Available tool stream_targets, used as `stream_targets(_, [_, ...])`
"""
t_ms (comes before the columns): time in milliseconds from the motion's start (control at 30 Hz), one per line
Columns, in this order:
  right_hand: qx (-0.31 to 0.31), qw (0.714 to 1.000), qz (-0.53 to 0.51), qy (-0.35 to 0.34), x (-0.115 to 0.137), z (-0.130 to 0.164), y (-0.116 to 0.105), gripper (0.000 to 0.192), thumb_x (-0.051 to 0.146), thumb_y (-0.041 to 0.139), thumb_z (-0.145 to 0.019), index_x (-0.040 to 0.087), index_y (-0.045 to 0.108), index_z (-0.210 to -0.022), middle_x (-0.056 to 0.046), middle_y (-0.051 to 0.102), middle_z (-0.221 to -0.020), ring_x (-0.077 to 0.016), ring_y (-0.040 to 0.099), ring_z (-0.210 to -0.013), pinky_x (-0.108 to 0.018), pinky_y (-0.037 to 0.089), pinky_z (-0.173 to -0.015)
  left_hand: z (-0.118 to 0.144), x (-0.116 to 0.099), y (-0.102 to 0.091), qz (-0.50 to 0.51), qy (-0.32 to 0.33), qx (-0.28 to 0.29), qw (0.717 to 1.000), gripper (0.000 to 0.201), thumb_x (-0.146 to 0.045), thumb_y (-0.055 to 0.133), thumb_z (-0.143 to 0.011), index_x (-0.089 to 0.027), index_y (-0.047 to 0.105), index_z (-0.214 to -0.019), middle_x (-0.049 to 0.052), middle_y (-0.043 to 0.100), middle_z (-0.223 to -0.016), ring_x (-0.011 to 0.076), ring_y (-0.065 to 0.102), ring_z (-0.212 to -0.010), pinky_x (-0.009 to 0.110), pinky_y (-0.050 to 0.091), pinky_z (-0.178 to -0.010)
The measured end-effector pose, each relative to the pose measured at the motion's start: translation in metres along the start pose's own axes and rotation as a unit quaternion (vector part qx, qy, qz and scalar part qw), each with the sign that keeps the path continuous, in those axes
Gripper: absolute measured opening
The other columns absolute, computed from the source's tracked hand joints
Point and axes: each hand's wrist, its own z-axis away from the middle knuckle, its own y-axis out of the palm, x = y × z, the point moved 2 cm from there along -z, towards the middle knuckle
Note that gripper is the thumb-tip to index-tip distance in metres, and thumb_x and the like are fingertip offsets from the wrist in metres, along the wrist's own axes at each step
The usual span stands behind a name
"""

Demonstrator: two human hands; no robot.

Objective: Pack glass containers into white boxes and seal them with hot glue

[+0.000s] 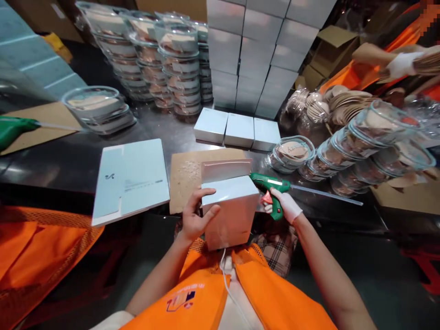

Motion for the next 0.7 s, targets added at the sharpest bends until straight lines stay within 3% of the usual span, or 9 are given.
stream_targets(133, [-0.078,0.989,0.125,-0.018,0.015,0.003,-0.023,0.054,0.052,0.080,-0.084,0.021,0.056,-0.046,-0.005,0.058,-0.045,-0.0186,0.064,-0.053,-0.025,0.048,-0.052,0.000,-0.001,0.002,0.013,-0.005,0.017,1.000,0.033,-0.051,0.078,-0.091,-0.022,0.075,-0.106,0.006,0.078,-0.099,0.0228,0.072,-0.102,0.034,0.056,-0.095])
stream_targets(200, [-0.144,0.974,0.157,-0.075,0.030,0.012,-0.027,0.039,0.044,0.083,-0.081,0.020,0.065,-0.055,-0.008,0.072,-0.065,-0.0213,0.072,-0.073,-0.027,0.055,-0.067,-0.001,-0.002,0.004,0.023,-0.014,0.033,0.999,0.035,-0.054,0.078,-0.090,-0.022,0.075,-0.105,0.007,0.078,-0.100,0.0234,0.072,-0.103,0.035,0.057,-0.092])
stream_targets(267, [-0.175,0.962,0.117,-0.172,0.048,0.026,-0.016,0.026,0.046,0.081,-0.081,0.020,0.079,-0.083,-0.010,0.081,-0.097,-0.0240,0.074,-0.096,-0.032,0.058,-0.084,-0.003,-0.004,0.008,0.042,-0.017,0.052,0.998,0.038,-0.056,0.077,-0.090,-0.022,0.075,-0.105,0.007,0.078,-0.100,0.0235,0.073,-0.100,0.035,0.058,-0.089])
stream_targets(333, [-0.098,0.966,0.019,-0.237,0.063,0.036,0.006,0.043,0.052,0.080,-0.081,0.020,0.081,-0.109,-0.010,0.081,-0.115,-0.0247,0.074,-0.105,-0.036,0.059,-0.092,-0.004,-0.007,0.012,0.065,-0.011,0.072,0.995,0.036,-0.055,0.076,-0.091,-0.022,0.074,-0.107,0.007,0.077,-0.101,0.0231,0.074,-0.098,0.035,0.059,-0.087])
stream_targets(400, [0.039,0.971,-0.077,-0.224,0.072,0.040,0.031,0.052,0.054,0.085,-0.075,0.018,0.080,-0.113,-0.009,0.081,-0.112,-0.0239,0.075,-0.100,-0.036,0.060,-0.091,-0.003,-0.009,0.016,0.083,0.001,0.080,0.993,0.035,-0.054,0.076,-0.092,-0.022,0.075,-0.107,0.011,0.076,-0.114,0.0257,0.074,-0.106,0.038,0.059,-0.090])
stream_targets(467, [0.111,0.965,-0.129,-0.200,0.073,0.039,0.048,0.054,0.052,0.093,-0.067,0.018,0.080,-0.108,-0.007,0.082,-0.105,-0.0228,0.075,-0.095,-0.036,0.060,-0.089,0.000,-0.010,0.018,0.096,0.004,0.069,0.993,0.035,-0.055,0.076,-0.092,-0.022,0.074,-0.105,0.014,0.070,-0.132,0.0307,0.070,-0.124,0.042,0.058,-0.099])
stream_targets(533, [0.118,0.958,-0.137,-0.224,0.071,0.037,0.051,0.058,0.058,0.093,-0.066,0.020,0.080,-0.108,-0.006,0.081,-0.105,-0.0224,0.075,-0.094,-0.037,0.061,-0.090,0.002,-0.007,0.018,0.117,-0.007,0.031,0.993,0.037,-0.055,0.078,-0.090,-0.025,0.072,-0.111,0.013,0.068,-0.136,0.0312,0.066,-0.132,0.042,0.056,-0.105])
stream_targets(600, [0.136,0.947,-0.111,-0.268,0.067,0.039,0.045,0.070,0.076,0.087,-0.066,0.020,0.081,-0.107,-0.009,0.081,-0.109,-0.0254,0.076,-0.100,-0.040,0.061,-0.093,0.003,-0.004,0.018,0.161,-0.018,-0.003,0.987,0.050,-0.055,0.080,-0.090,-0.032,0.061,-0.131,0.009,0.072,-0.125,0.0268,0.071,-0.123,0.042,0.057,-0.104])
stream_targets(700, [0.232,0.908,-0.017,-0.348,0.068,0.053,0.033,0.088,0.095,0.072,-0.063,0.021,0.082,-0.109,-0.016,0.076,-0.131,-0.0336,0.070,-0.126,-0.049,0.055,-0.109,0.001,0.000,0.017,0.214,-0.018,0.005,0.977,0.060,-0.057,0.078,-0.091,-0.040,0.048,-0.140,0.003,0.072,-0.108,0.0249,0.077,-0.108,0.047,0.061,-0.100])
